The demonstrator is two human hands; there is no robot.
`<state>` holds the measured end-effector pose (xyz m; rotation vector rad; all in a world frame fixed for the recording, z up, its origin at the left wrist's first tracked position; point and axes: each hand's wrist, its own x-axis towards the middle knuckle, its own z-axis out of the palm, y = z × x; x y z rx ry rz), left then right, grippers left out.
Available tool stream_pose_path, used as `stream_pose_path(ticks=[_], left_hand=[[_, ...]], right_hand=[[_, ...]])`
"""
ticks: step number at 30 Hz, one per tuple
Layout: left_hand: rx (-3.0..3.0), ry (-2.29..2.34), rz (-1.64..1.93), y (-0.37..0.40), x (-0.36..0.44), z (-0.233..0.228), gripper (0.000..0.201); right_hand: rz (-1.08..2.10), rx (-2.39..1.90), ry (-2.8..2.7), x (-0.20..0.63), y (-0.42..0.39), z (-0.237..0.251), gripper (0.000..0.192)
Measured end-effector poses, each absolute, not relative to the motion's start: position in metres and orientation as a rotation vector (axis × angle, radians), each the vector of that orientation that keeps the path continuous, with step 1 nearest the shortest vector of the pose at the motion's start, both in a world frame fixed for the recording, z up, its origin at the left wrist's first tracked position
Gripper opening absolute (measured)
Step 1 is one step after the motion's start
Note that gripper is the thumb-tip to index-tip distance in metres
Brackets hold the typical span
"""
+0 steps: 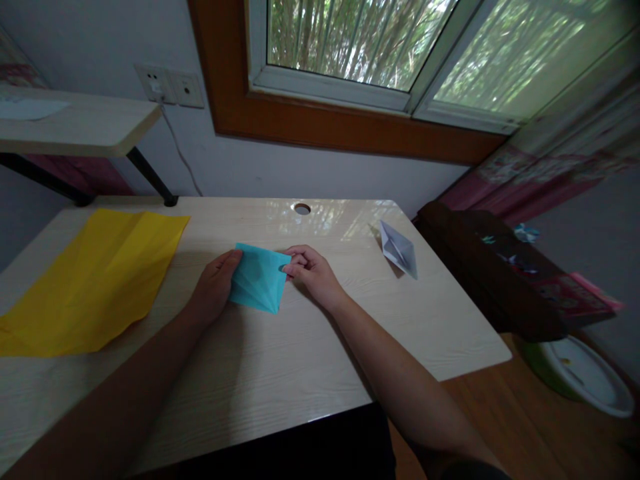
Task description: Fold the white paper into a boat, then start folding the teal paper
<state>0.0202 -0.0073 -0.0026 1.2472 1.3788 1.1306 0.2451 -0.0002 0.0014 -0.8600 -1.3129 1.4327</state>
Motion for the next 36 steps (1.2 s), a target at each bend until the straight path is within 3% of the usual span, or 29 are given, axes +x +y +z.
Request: stream_pose_path(ticks=[21,29,36], left_hand=[[1.142,1.199,0.938,-0.0110,0.0236,-0.0003,0.049],[1.305,1.330,0.965,-0.0136,0.0233,0.0016,0.053],[1.291,1.368,0.992,-0.0135,0.0238,0.0025,0.058]], right_hand=[[1.403,-0.989,-1.358,0.2486,-0.0023,-0.0024,0.038],[1.710,-0.961,-1.493,0.2460,-0.0076,0.0018,0.034],[1.749,-0.987,-1.472,0.2456,-0.0048,-0.0030,0.035]])
